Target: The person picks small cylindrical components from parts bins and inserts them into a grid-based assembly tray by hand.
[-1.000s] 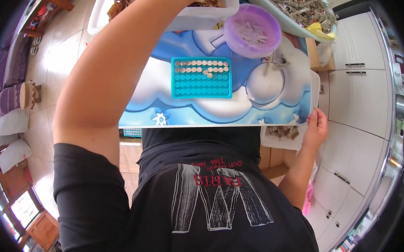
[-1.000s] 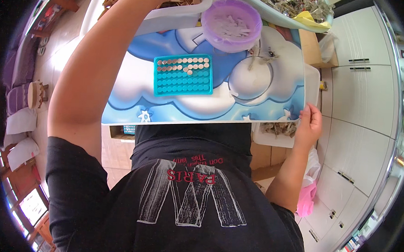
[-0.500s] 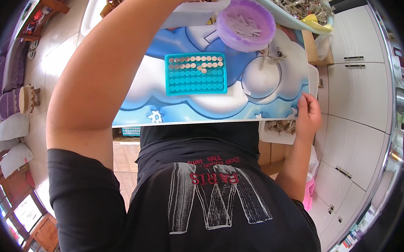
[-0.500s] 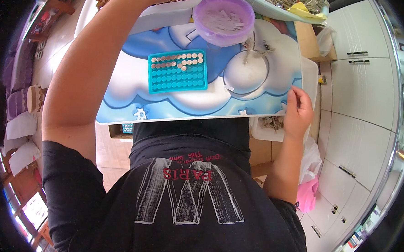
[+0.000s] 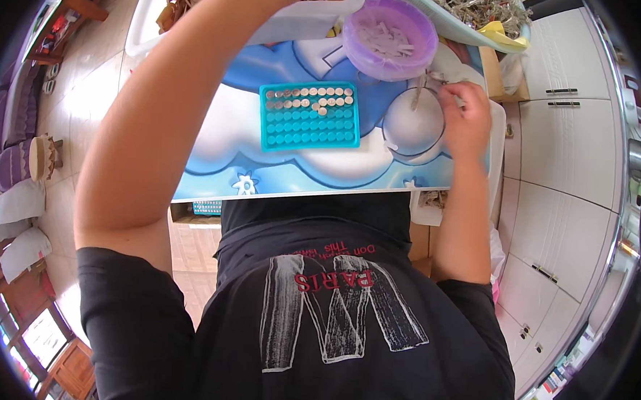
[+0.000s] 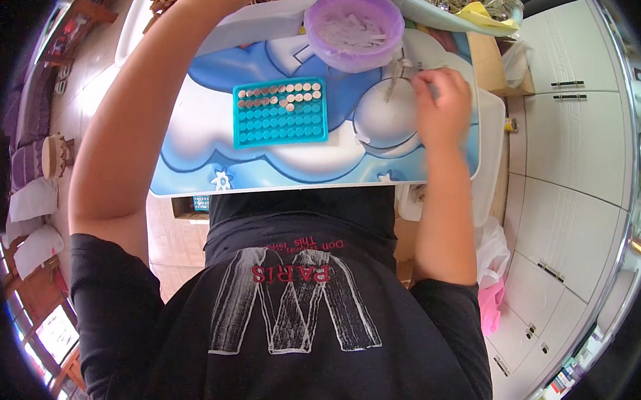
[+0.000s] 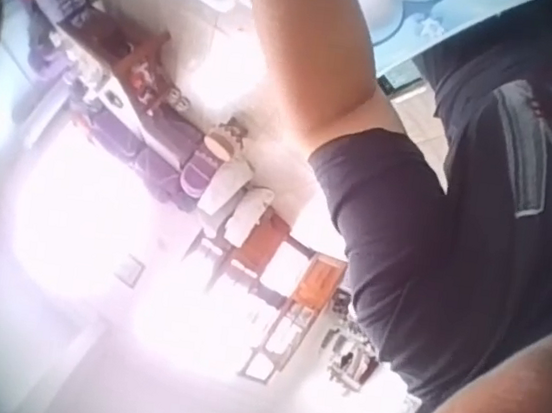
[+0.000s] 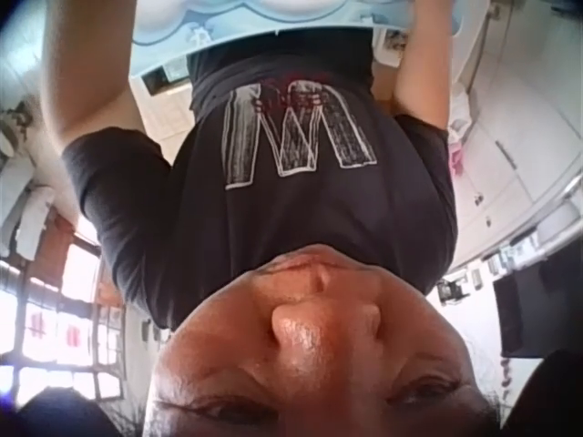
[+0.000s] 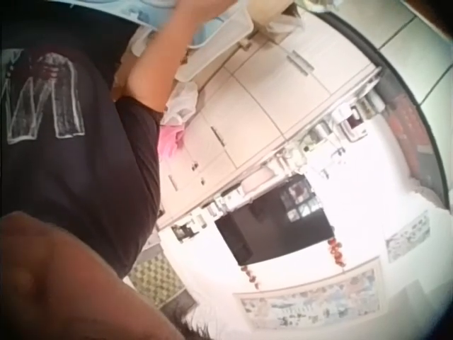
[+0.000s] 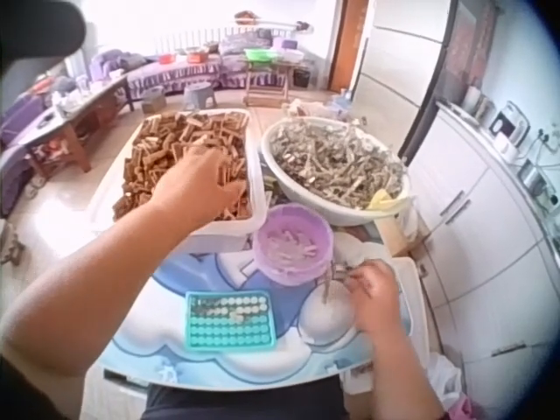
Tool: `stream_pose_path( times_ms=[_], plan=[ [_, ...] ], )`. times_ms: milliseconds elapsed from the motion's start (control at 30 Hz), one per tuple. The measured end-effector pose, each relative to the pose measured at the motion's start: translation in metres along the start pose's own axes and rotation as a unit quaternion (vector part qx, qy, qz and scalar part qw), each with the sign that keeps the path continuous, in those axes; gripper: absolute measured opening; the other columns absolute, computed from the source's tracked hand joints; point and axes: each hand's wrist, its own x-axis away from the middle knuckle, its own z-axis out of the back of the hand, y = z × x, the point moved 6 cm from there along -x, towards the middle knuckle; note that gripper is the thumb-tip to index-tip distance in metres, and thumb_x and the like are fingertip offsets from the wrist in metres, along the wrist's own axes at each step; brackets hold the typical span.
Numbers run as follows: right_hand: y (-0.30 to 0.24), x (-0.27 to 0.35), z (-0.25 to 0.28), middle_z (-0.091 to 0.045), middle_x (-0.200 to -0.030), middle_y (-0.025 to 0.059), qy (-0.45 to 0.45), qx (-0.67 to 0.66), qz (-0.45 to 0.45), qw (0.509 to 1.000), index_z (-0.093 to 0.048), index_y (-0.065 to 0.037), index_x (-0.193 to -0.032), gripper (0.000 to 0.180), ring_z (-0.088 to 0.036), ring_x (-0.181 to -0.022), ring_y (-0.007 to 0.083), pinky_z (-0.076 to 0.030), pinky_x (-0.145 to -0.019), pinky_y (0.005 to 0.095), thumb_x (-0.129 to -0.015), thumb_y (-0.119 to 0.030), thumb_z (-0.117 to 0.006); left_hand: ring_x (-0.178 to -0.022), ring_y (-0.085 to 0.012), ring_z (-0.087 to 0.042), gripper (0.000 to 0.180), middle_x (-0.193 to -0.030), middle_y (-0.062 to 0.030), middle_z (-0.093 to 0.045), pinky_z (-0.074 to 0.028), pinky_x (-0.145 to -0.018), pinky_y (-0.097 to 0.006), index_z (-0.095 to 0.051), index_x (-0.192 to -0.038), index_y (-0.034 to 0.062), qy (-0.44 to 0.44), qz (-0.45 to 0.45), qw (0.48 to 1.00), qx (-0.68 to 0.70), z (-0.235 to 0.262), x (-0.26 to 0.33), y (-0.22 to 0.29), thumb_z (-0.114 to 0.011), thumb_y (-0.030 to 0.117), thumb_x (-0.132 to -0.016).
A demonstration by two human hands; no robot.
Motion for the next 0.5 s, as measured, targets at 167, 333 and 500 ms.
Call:
stream_pose_path(
  times_ms=[167, 333, 500],
  plan=[
    [0.001, 0.018, 0.036, -0.063, -0.086, 0.0040, 0.010, -0.066, -0.155, 0.986, -0.067, -0.004, -0.089, 0.018, -0.056, -0.085, 0.0156, -0.043, -0.077, 0.0271, -0.082, -0.021, -0.067, -0.064, -0.0098, -0.056, 0.014, -0.079, -0.0030, -0.061, -0.046, -0.059, -0.022, -0.065, -0.096, 0.0039, 0.012, -0.138, 0.957, 0.254, 0.026, 0.077, 0.056, -0.064, 0.005, -0.082],
    [-0.028, 0.038, 0.038, -0.062, -0.078, 0.0012, -0.050, -0.255, -0.240, 0.935, -0.067, 0.001, -0.094, 0.021, -0.053, -0.068, 0.0062, -0.043, -0.065, 0.0215, -0.084, -0.018, -0.067, -0.061, -0.0069, -0.052, 0.025, -0.076, -0.0015, -0.059, -0.045, -0.056, -0.022, -0.060, -0.107, 0.0033, -0.203, 0.118, 0.836, 0.497, -0.016, 0.135, 0.096, -0.067, 0.011, -0.083],
    [-0.063, 0.060, 0.027, -0.061, -0.074, 0.0030, -0.070, -0.271, -0.187, 0.942, -0.068, -0.001, -0.092, 0.014, -0.056, -0.068, 0.0091, -0.044, -0.063, 0.0233, -0.084, -0.012, -0.065, -0.069, -0.0059, -0.052, 0.028, -0.084, -0.0001, -0.060, -0.041, -0.061, -0.020, -0.058, -0.108, 0.0000, -0.277, 0.316, 0.583, 0.696, -0.050, 0.168, 0.100, -0.065, 0.016, -0.086]
  ],
)
